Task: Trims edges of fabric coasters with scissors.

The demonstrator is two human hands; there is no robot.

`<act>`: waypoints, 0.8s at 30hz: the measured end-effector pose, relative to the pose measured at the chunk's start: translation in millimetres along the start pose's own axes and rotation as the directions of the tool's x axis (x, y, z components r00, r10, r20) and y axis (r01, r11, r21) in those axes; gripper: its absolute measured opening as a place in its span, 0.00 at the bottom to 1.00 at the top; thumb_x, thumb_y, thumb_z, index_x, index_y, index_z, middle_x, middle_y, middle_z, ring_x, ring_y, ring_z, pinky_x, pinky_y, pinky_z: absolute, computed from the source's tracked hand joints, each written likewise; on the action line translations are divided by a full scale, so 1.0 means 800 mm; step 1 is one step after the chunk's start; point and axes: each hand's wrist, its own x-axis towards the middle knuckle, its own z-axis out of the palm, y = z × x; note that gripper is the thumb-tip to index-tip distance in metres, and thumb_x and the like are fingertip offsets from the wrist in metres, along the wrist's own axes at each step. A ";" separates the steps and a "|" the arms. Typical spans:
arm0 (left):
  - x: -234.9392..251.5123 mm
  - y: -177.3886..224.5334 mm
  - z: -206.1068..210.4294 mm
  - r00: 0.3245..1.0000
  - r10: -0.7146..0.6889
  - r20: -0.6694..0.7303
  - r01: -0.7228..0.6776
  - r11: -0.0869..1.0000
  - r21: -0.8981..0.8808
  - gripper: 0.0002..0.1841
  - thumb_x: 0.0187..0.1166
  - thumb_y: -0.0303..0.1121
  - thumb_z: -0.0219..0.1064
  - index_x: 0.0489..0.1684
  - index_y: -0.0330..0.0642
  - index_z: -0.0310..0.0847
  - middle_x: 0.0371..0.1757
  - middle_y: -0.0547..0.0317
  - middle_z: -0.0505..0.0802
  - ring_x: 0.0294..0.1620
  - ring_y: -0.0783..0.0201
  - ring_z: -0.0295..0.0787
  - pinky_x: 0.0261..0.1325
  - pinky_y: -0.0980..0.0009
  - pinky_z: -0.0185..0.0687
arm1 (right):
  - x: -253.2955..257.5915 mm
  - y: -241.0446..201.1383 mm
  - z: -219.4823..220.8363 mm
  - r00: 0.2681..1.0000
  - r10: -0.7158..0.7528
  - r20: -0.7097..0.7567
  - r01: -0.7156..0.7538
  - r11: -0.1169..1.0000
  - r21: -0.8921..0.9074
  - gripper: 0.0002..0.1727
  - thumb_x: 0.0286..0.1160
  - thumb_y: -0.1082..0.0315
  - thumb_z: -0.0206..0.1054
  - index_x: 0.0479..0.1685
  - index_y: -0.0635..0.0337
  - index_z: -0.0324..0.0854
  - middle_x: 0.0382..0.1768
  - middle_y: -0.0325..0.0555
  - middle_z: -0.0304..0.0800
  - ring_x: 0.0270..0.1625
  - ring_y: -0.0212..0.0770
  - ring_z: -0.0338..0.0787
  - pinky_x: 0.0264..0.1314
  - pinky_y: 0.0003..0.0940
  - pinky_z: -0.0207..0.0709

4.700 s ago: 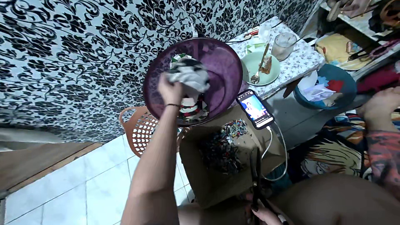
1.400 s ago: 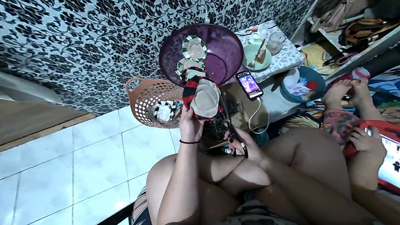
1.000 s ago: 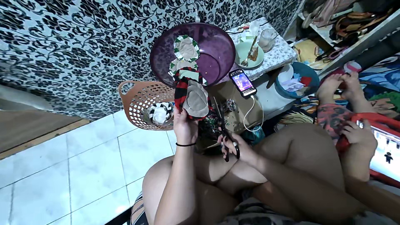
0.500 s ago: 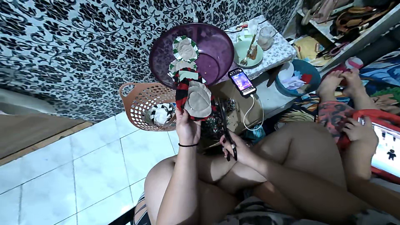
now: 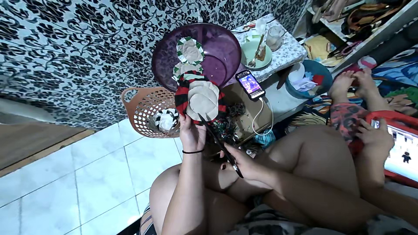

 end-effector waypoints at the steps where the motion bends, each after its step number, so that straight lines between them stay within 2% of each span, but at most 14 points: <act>1: 0.000 0.002 0.001 1.000 -0.003 -0.031 0.003 1.000 -0.016 0.18 0.96 0.37 0.35 0.74 0.57 0.66 0.64 0.63 0.88 0.66 0.64 0.86 0.67 0.61 0.85 | -0.001 -0.001 0.000 1.000 0.005 0.003 -0.005 1.000 0.007 0.42 0.81 0.53 0.69 0.87 0.71 0.57 0.63 0.56 0.81 0.52 0.36 0.82 0.59 0.29 0.77; 3: 0.003 0.005 -0.003 0.996 -0.011 -0.087 0.008 0.999 -0.035 0.18 0.97 0.37 0.35 0.73 0.57 0.66 0.62 0.62 0.89 0.63 0.63 0.88 0.64 0.61 0.86 | -0.003 0.000 0.000 1.000 0.007 0.004 -0.007 0.999 0.047 0.41 0.82 0.55 0.68 0.86 0.72 0.57 0.61 0.55 0.81 0.49 0.35 0.82 0.54 0.28 0.79; 6: 0.008 0.009 -0.010 0.994 0.003 -0.113 -0.010 0.998 -0.060 0.18 0.97 0.39 0.34 0.75 0.55 0.66 0.64 0.59 0.88 0.64 0.60 0.88 0.64 0.57 0.87 | -0.003 0.006 0.001 1.000 -0.021 -0.020 0.024 0.987 0.157 0.33 0.82 0.57 0.65 0.76 0.74 0.65 0.48 0.48 0.79 0.37 0.30 0.82 0.42 0.25 0.81; 8: 0.009 0.012 -0.011 0.995 0.017 -0.101 -0.024 0.997 -0.069 0.19 0.97 0.39 0.34 0.75 0.55 0.66 0.65 0.58 0.88 0.65 0.59 0.88 0.65 0.57 0.86 | 0.000 0.009 0.000 0.999 -0.031 -0.039 0.038 0.981 0.189 0.31 0.83 0.57 0.65 0.74 0.73 0.66 0.46 0.46 0.79 0.35 0.28 0.82 0.40 0.24 0.81; 11: 0.009 0.013 -0.010 0.996 0.003 -0.086 -0.014 0.992 -0.125 0.19 0.97 0.39 0.34 0.72 0.53 0.69 0.64 0.57 0.89 0.65 0.58 0.88 0.65 0.56 0.86 | 0.002 0.007 -0.002 0.998 0.010 -0.066 0.004 0.976 0.216 0.32 0.85 0.56 0.64 0.77 0.72 0.63 0.47 0.46 0.79 0.35 0.29 0.83 0.40 0.24 0.82; 13: 0.008 0.011 -0.009 0.997 -0.011 -0.072 -0.001 0.986 -0.164 0.22 0.96 0.45 0.33 0.69 0.50 0.72 0.63 0.56 0.89 0.64 0.57 0.88 0.65 0.54 0.86 | 0.002 0.006 -0.003 0.996 0.033 -0.085 -0.014 0.977 0.215 0.33 0.84 0.56 0.64 0.78 0.72 0.63 0.46 0.46 0.79 0.34 0.29 0.83 0.40 0.25 0.83; 14: 0.008 0.011 -0.007 0.998 -0.009 -0.057 -0.001 0.985 -0.171 0.27 0.95 0.52 0.30 0.70 0.51 0.72 0.64 0.56 0.89 0.65 0.56 0.87 0.65 0.52 0.85 | 0.001 0.006 -0.003 0.995 0.036 -0.097 -0.016 0.980 0.197 0.33 0.83 0.56 0.65 0.78 0.72 0.63 0.47 0.46 0.80 0.35 0.29 0.83 0.40 0.25 0.83; 16: 0.007 0.009 -0.004 1.000 0.008 0.009 -0.006 0.980 -0.197 0.39 0.87 0.67 0.24 0.74 0.53 0.72 0.69 0.57 0.87 0.71 0.56 0.83 0.71 0.48 0.80 | 0.000 0.004 -0.004 0.992 0.039 -0.122 -0.023 0.991 0.129 0.41 0.80 0.53 0.69 0.85 0.71 0.59 0.55 0.50 0.82 0.42 0.30 0.84 0.46 0.25 0.82; 17: 0.006 0.008 -0.001 0.999 0.021 0.032 -0.014 0.979 -0.204 0.42 0.84 0.71 0.23 0.74 0.54 0.73 0.69 0.57 0.87 0.72 0.56 0.83 0.72 0.46 0.80 | 0.000 0.003 -0.005 0.990 0.049 -0.129 -0.037 0.995 0.094 0.45 0.79 0.51 0.70 0.88 0.70 0.56 0.60 0.52 0.81 0.47 0.31 0.84 0.51 0.26 0.81; 21: 0.002 0.000 0.002 0.996 0.067 0.061 -0.051 0.970 -0.239 0.43 0.80 0.75 0.30 0.73 0.52 0.74 0.69 0.54 0.87 0.72 0.54 0.83 0.72 0.43 0.80 | 0.001 0.000 -0.007 0.980 0.108 -0.164 -0.111 0.994 -0.011 0.50 0.76 0.47 0.73 0.92 0.66 0.53 0.78 0.59 0.73 0.66 0.39 0.82 0.71 0.31 0.75; 23: 0.000 -0.001 0.005 0.996 0.059 0.066 -0.041 0.970 -0.240 0.44 0.79 0.76 0.32 0.74 0.52 0.73 0.69 0.54 0.87 0.72 0.54 0.83 0.72 0.44 0.79 | 0.002 0.000 -0.008 0.977 0.125 -0.174 -0.135 0.990 -0.049 0.51 0.76 0.46 0.73 0.92 0.66 0.52 0.79 0.59 0.72 0.69 0.42 0.80 0.74 0.34 0.73; 24: -0.003 -0.003 0.006 0.997 0.044 0.058 -0.029 0.972 -0.235 0.42 0.81 0.74 0.34 0.73 0.51 0.74 0.67 0.54 0.88 0.71 0.55 0.83 0.72 0.45 0.80 | 0.002 -0.001 -0.008 0.976 0.130 -0.175 -0.143 0.988 -0.063 0.51 0.76 0.46 0.73 0.92 0.66 0.52 0.80 0.60 0.72 0.71 0.42 0.80 0.76 0.35 0.72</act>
